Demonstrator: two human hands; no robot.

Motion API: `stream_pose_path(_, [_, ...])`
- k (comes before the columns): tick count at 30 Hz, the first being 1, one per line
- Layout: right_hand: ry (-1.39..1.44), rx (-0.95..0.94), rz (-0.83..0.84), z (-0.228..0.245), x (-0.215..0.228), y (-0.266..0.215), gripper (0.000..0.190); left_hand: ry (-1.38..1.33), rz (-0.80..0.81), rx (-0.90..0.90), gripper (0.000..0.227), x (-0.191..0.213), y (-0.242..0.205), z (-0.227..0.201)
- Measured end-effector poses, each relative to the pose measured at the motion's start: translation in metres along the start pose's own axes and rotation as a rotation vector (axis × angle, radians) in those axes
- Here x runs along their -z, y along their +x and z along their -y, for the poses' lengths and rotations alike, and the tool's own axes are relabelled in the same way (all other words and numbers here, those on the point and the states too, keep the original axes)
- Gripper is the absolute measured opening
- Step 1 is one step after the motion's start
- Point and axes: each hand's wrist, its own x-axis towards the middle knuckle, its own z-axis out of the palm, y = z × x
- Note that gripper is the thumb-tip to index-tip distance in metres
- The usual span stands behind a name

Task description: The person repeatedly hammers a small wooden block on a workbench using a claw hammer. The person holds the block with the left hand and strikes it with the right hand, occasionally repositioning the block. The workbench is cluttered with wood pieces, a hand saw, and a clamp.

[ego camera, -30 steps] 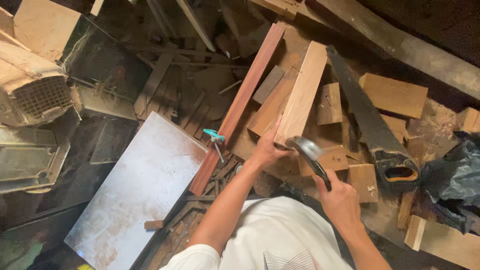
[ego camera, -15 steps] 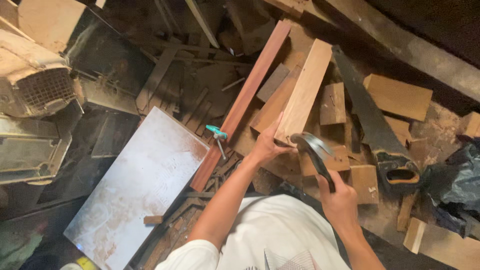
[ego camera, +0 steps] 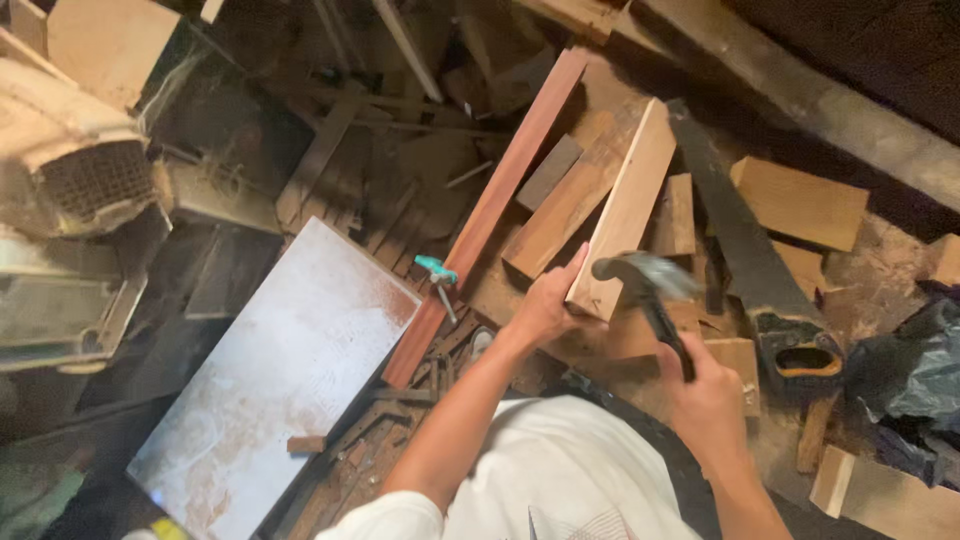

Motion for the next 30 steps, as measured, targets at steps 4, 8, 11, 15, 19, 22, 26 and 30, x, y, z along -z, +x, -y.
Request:
stream_pose_path(4, [0.126, -0.030, -0.134, -0.017, 0.027, -0.015, 0.029, -0.009, -0.014, -0.036, 0.128, -0.014, -0.008, -0.001])
stream_pose_path(8, [0.157, 0.090, -0.259, -0.021, 0.021, -0.021, 0.026, -0.013, -0.011, -0.060, 0.129, -0.010, -0.002, 0.008])
stream_pose_path(11, [0.031, 0.121, -0.098, -0.027, -0.015, -0.017, 0.021, -0.027, 0.014, -0.055, 0.128, -0.012, -0.003, 0.016])
stream_pose_path(15, [0.077, 0.086, -0.037, -0.034, -0.025, -0.018, 0.025, -0.042, 0.058, -0.064, 0.129, -0.009, -0.005, 0.016])
stream_pose_path(19, [0.123, 0.090, -0.187, -0.038, 0.001, -0.024, 0.024, -0.123, 0.075, -0.041, 0.127, -0.009, -0.008, 0.007])
stream_pose_path(22, [0.141, 0.085, -0.223, -0.036, 0.000, -0.023, 0.023, -0.203, 0.048, -0.096, 0.113, -0.001, -0.005, 0.004])
stream_pose_path(26, [0.023, 0.196, -0.031, -0.039, -0.029, -0.030, 0.027, -0.206, 0.138, -0.090, 0.068, 0.000, -0.007, 0.008])
stream_pose_path(30, [0.130, 0.101, -0.042, -0.051, -0.036, -0.026, 0.024, -0.210, 0.042, -0.091, 0.060, -0.003, -0.007, 0.017])
